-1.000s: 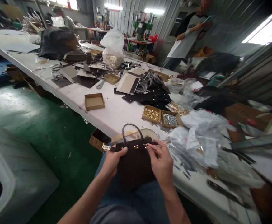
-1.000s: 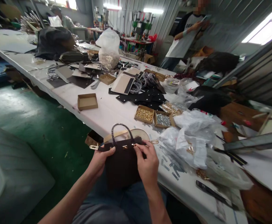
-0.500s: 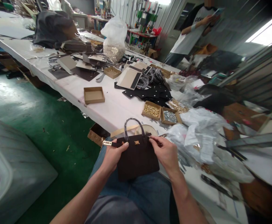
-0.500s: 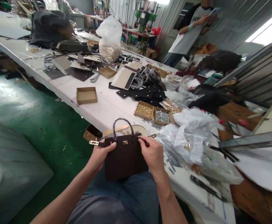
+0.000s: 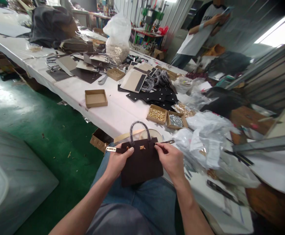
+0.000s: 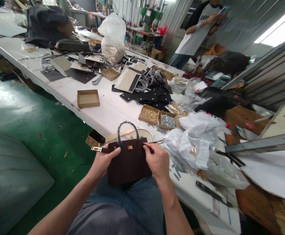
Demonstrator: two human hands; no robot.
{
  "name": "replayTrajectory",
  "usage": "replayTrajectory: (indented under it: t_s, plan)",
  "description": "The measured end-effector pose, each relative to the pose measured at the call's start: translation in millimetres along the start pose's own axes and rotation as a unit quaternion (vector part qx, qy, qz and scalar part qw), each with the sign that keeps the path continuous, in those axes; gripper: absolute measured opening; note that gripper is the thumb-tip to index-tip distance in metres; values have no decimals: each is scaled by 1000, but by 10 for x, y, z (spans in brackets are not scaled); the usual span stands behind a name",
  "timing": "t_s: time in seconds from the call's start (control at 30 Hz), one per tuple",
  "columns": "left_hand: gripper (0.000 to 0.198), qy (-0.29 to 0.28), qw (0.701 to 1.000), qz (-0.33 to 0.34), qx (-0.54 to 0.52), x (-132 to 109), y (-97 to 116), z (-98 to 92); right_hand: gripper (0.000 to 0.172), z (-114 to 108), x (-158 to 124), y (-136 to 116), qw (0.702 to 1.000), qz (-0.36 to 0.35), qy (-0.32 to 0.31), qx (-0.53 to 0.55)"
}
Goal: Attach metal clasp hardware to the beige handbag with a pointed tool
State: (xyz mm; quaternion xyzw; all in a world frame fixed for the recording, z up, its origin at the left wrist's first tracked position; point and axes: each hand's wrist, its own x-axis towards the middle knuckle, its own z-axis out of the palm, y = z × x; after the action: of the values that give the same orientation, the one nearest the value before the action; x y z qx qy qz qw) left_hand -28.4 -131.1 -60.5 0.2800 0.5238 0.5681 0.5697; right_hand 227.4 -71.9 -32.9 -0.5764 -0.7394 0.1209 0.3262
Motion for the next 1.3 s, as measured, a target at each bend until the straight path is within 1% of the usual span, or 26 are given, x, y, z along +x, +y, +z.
replayTrajectory:
  t_s: [0.17,0.33,0.47,0.53,0.63,0.73,0.8,0.9,0.93,0.97,1.0,1.03,1.07,1.1,1.13,1.17,1.23,1.3]
  plan:
    - [29,-12,996,53,65,-36,17,5,19,-9,24,-3,999,7,-13,-29]
    - [23,22,986,105,129,-96,-18,46,17,-18,60,42,997,27,-38,-56]
    - [23,49,983,115,131,-157,12,128,18,-32,91,35,997,18,-55,-54]
    - [22,51,985,116,121,-193,54,172,20,-32,102,10,997,6,-60,-58]
    - [21,40,987,118,97,-247,116,222,19,-5,103,-33,996,0,-58,-73]
    - [23,26,987,127,95,-278,157,244,16,40,91,-65,994,26,-45,-93]
    - [24,7,986,132,106,-276,177,239,16,49,86,-75,992,37,-46,-108]
    - [22,-7,987,124,102,-234,193,197,18,2,72,-58,993,32,-53,-102]
    - [22,-7,989,116,95,-212,192,172,23,-25,57,-37,994,35,-36,-97]
    - [22,-6,990,107,86,-190,187,143,39,-51,33,-5,995,45,-5,-91]
    - [22,-5,992,97,76,-169,179,111,64,-74,0,39,994,64,36,-81]
    - [23,-8,994,86,63,-151,166,78,91,-93,-43,92,991,90,80,-65]
    - [25,-12,996,76,46,-138,151,47,114,-106,-91,152,985,123,118,-41]
    - [27,-19,997,65,27,-129,135,20,129,-114,-143,213,977,159,139,-9]
    - [29,-27,998,52,7,-124,118,-1,134,-119,-193,269,971,192,139,29]
    - [31,-33,999,39,-12,-123,103,-15,133,-121,-238,313,965,219,122,73]
    - [33,-40,998,15,-36,-127,82,-20,120,-127,-299,356,948,254,73,178]
    - [35,-50,998,-1,-48,-130,78,-6,107,-137,-316,342,919,266,30,290]
